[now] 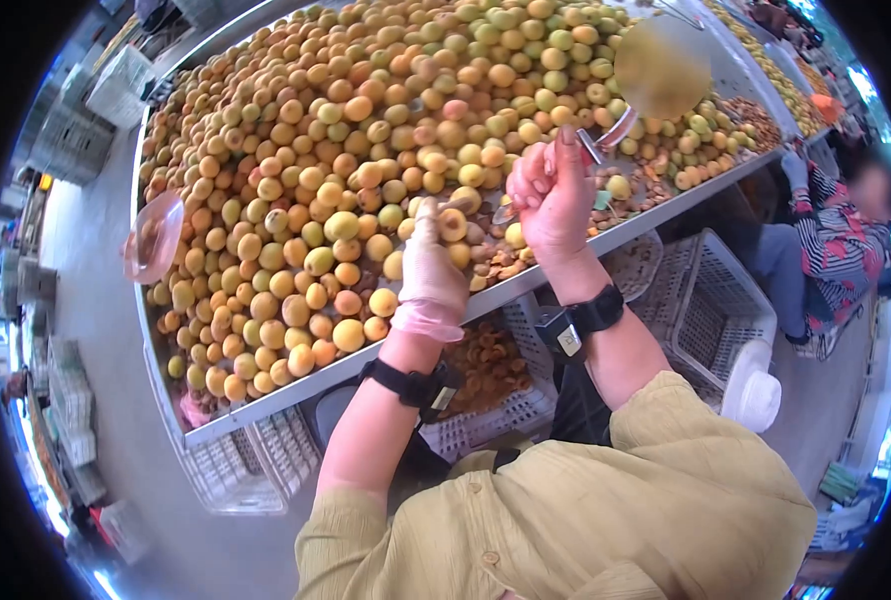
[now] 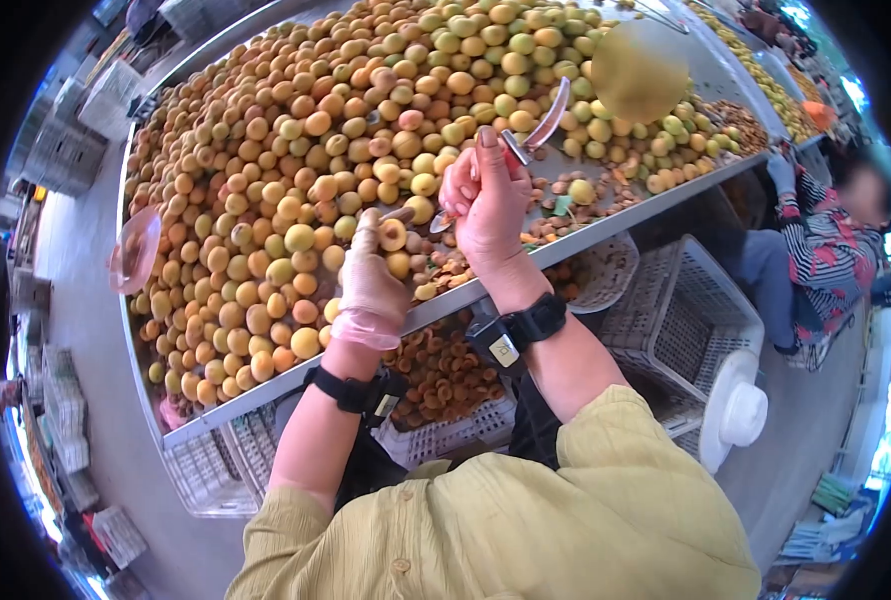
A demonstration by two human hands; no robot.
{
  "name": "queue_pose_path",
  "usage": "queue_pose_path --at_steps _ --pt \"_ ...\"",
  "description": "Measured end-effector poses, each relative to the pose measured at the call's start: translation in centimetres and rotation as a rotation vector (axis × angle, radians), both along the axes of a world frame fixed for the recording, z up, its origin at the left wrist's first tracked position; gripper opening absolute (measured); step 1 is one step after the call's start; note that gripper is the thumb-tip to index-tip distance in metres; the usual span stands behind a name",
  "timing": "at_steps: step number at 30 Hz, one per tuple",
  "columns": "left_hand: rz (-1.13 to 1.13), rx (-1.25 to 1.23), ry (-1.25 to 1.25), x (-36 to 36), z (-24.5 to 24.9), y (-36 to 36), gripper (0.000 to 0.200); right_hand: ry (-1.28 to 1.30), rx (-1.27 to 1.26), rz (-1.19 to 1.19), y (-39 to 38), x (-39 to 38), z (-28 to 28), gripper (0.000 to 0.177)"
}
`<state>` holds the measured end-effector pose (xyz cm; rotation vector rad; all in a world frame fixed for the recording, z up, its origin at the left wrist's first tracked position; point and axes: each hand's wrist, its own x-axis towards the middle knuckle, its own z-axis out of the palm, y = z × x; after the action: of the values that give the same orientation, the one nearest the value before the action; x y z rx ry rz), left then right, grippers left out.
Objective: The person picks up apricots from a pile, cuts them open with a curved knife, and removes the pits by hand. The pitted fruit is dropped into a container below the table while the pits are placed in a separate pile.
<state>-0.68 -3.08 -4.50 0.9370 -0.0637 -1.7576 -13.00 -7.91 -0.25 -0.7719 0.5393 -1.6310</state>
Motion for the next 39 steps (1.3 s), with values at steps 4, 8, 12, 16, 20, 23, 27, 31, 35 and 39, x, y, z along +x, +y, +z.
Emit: queue_pose_path --at_steps 4,8,12,16,20,23,27,31,35,39 --pt "0.001 -0.218 -0.433 -0.5 -4.9 -0.5 0.045 0.018 -0.015 0.006 -0.1 0.4 -0.7 0.044" --pt "-0.055 0.061 0.013 -1.3 0.8 0.4 0.040 0.056 -0.002 -0.025 0.1 0.7 -0.8 0.042" --pt "-0.164 0.035 -0.042 -1.5 0.3 0.3 0.042 0.174 0.004 -0.023 0.6 0.7 -1.2 0.043" --pt "-0.099 -0.026 -0.166 -2.3 -1.2 1.0 0.034 0.204 0.057 0.055 0.5 0.6 -3.0 0.039" --pt "-0.130 -0.057 -0.204 -2.1 -1.6 0.8 0.029 0.442 -0.078 -0.073 1.7 1.9 -2.6 0.028" --pt "0.003 -0.399 -0.321 -3.3 -8.4 -0.4 0.026 0.741 -0.579 -0.278 1.8 3.0 -1.6 0.024" --pt "0.000 -0.462 -0.487 -3.0 -10.0 -0.4 0.027 0.793 -0.518 -0.190 1.9 3.5 -3.3 0.026" --pt "-0.006 -0.229 -0.318 -2.2 -4.6 1.0 0.027 0.366 0.030 -0.136 0.8 2.8 -3.4 0.036" --pt "-0.070 -0.089 -0.242 -2.4 -1.8 1.2 0.029 -0.006 0.337 -0.088 -0.6 1.6 -2.4 0.048" --pt "-0.105 -0.070 -0.214 -2.5 -0.8 1.1 0.030 -0.052 0.370 -0.069 -0.7 1.1 -1.8 0.046"
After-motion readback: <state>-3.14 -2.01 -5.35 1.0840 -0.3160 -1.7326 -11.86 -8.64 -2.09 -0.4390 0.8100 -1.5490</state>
